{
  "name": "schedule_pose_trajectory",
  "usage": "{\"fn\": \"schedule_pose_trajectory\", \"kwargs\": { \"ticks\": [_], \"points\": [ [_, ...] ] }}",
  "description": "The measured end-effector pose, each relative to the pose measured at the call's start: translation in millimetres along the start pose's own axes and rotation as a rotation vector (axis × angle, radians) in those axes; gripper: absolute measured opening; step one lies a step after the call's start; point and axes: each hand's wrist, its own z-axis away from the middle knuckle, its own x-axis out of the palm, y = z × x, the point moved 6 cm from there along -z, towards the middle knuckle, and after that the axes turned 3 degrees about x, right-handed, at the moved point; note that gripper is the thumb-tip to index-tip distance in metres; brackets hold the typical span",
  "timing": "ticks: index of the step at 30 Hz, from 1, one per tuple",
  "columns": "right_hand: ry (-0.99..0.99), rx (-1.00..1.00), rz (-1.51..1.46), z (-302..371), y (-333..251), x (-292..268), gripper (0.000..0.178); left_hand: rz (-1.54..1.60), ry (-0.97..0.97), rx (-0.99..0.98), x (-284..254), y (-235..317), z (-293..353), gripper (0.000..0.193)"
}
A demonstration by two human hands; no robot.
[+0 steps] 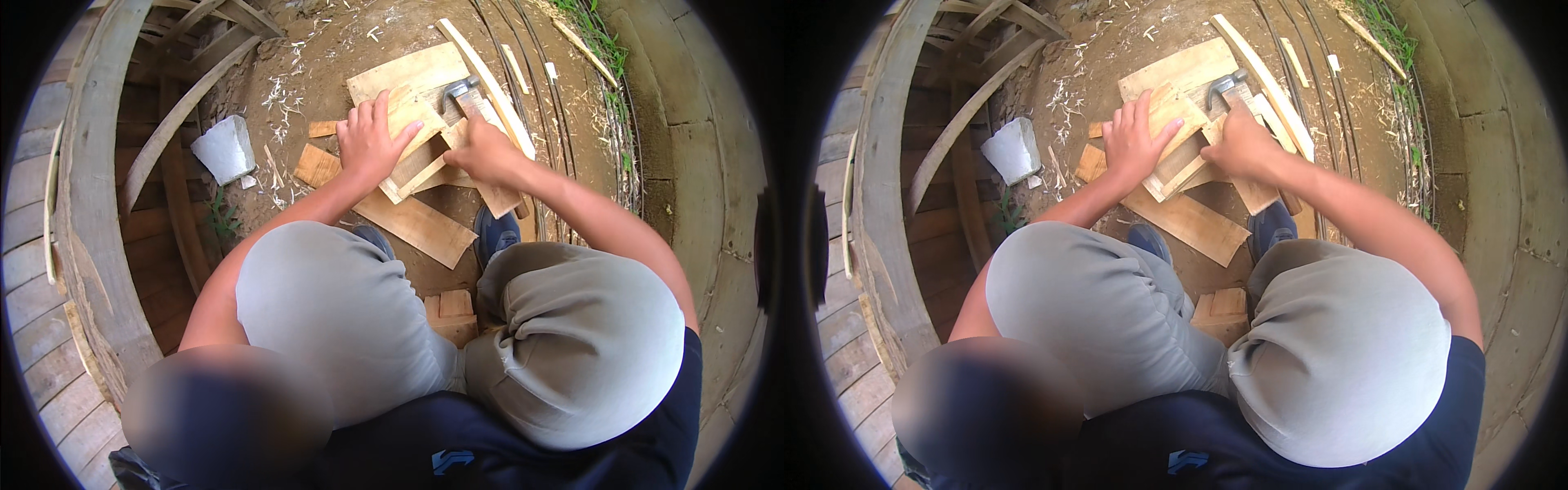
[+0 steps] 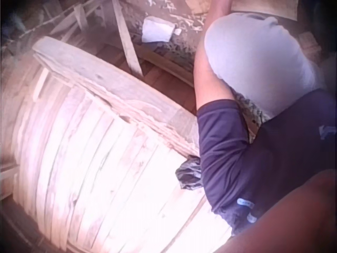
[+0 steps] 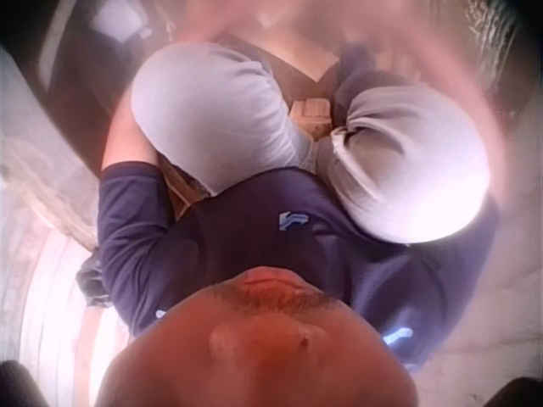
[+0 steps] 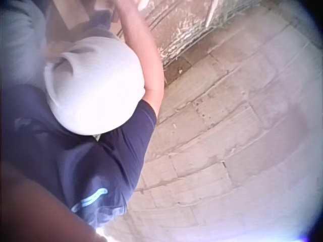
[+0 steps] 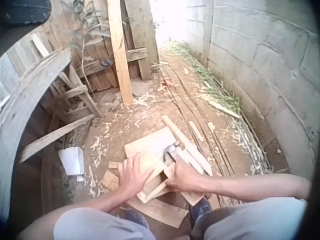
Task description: The person assembles a small wooden frame by hammering nails into pre-cut wooden pieces. They retrieve nails from a plastic bag and use a hammer to secure the pieces together on the ground.
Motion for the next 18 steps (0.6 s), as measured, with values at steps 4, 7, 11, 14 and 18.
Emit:
{"fn": "schedule_pose_trajectory", "kwargs": {
  "ticks": [4, 7, 11, 14, 18],
  "points": [
    [0.112, -0.147, 0.169, 6, 12, 3, 0.077, 0.017, 0.007, 0.016, 0, 3, -1, 0.083],
    [0.084, -0.216, 0.168, -2, 23, 2, 0.076, 0.024, -0.009, 0.025, -2, 5, -3, 0.083],
    [0.098, -0.279, 0.074, -2, 30, 2, 0.073, -0.009, -0.059, 0.029, -2, 9, -6, 0.083],
    [0.094, -0.259, 0.095, -5, 31, 0, 0.072, -0.014, -0.025, 0.049, -3, 10, -7, 0.083],
    [-0.002, -0.319, 0.255, -7, 20, -7, 0.061, -0.024, -0.022, 0.053, 1, 10, -6, 0.082]
  ]
}}
